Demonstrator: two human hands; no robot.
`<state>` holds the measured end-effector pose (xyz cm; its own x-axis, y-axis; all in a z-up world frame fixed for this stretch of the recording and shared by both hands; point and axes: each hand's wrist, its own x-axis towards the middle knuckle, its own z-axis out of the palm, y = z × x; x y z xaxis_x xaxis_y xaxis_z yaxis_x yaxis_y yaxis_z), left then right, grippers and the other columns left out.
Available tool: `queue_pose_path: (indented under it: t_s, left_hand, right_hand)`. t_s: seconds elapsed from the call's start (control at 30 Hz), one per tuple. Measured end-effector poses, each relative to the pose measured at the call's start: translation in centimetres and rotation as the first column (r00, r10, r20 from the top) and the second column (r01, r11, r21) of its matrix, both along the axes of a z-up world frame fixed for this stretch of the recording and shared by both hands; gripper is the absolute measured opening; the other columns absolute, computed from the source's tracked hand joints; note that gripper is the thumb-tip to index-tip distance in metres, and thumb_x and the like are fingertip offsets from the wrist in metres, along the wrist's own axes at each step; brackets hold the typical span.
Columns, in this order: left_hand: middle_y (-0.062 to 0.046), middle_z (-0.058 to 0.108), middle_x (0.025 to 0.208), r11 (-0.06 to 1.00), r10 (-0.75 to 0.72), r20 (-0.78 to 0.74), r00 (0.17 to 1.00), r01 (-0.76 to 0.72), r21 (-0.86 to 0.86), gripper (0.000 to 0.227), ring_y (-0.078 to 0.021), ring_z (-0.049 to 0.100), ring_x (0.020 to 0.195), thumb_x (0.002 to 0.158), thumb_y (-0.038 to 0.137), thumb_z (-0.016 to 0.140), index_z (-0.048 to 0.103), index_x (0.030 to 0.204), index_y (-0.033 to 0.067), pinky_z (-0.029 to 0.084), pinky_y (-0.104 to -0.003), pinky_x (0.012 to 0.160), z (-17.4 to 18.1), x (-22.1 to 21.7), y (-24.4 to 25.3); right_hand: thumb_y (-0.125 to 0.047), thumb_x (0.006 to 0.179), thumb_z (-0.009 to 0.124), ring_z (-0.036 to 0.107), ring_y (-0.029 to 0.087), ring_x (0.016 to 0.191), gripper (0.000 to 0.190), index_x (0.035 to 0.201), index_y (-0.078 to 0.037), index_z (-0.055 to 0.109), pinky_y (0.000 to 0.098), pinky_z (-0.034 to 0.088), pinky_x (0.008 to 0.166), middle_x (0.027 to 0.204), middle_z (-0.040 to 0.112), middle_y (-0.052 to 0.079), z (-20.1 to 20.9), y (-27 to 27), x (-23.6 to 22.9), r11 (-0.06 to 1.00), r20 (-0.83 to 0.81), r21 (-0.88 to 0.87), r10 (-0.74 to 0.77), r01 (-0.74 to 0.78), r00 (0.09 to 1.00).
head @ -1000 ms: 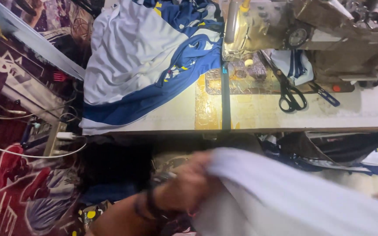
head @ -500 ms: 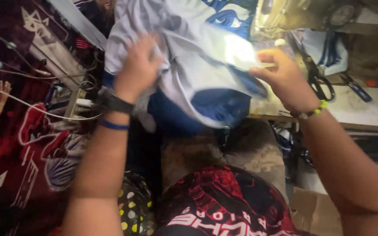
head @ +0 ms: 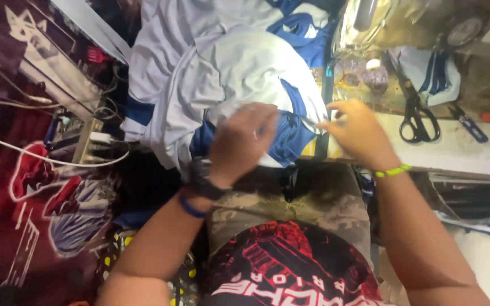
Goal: Using an industrial sewing machine to assemble and sew seams on sports jerseys.
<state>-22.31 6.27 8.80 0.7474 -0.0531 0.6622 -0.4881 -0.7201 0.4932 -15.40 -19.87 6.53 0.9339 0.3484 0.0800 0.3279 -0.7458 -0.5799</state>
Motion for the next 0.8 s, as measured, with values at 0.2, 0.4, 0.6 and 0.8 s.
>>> queue_pose_path:
  t_s: [0.2, 0.4, 0.6, 0.8]
  left_hand:
    - [-0.006, 0.07, 0.073, 0.987, -0.142, -0.357, 0.923, 0.107, -0.118, 0.019, -0.0349, 0.073, 0.078, 0.097, 0.034, 0.065, 0.069, 0.09, 0.0168, 0.056, -0.044, 0.063, 0.9, -1.1, -3.4]
    - [-0.027, 0.072, 0.072, 0.994, 0.008, -0.938, 0.347, 0.098, 0.045, 0.086, -0.0383, 0.078, 0.078, 0.098, 0.075, 0.045, 0.073, 0.074, -0.0024, 0.06, -0.044, 0.068, -1.6, -3.8, -3.3]
    - [-0.016, 0.072, 0.059, 0.947, 0.115, -0.749, 0.653, -0.3, -0.116, 0.063, -0.0135, 0.064, 0.057, 0.099, 0.049, 0.057, 0.058, 0.056, 0.0024, 0.044, -0.044, 0.063, -11.4, -5.7, 1.5]
    - [-0.02, 0.071, 0.122, -0.471, -0.277, 0.061, 0.959, -0.08, -0.879, 0.061, -0.0377, 0.067, 0.116, 0.1, 0.055, 0.048, 0.066, 0.127, 0.0036, 0.051, -0.05, 0.102, -2.9, -6.1, 6.1]
  right_hand:
    - [-0.026, 0.1, 0.068, 0.072, 0.033, 0.093, 0.014, 0.11, -0.017, 0.073, 0.0435, 0.056, 0.083, 0.095, 0.073, 0.008, -3.3, 0.4, 2.7, 0.997, 0.093, -0.043, -0.061, 0.065, 0.994]
    - [-0.013, 0.082, 0.078, 0.063, 0.044, 0.119, 0.047, 0.125, 0.002, 0.065, 0.0512, 0.047, 0.105, 0.12, 0.068, 0.025, -3.4, 5.1, 4.1, 0.949, 0.484, -0.023, 0.286, -0.315, 0.827]
    - [-0.02, 0.078, 0.064, 0.067, 0.026, 0.054, 0.016, 0.062, -0.023, 0.068, 0.0406, 0.055, 0.052, 0.064, 0.068, 0.001, -0.5, 6.0, 5.5, 0.787, 0.278, -0.581, 0.431, -0.207, 0.858]
    - [-0.037, 0.097, 0.067, 0.058, 0.019, 0.081, 0.029, 0.092, -0.009, 0.063, 0.0325, 0.05, 0.077, 0.089, 0.062, 0.005, 7.8, 7.9, 0.0, 0.15, -0.18, 0.982, 0.566, 0.114, 0.804]
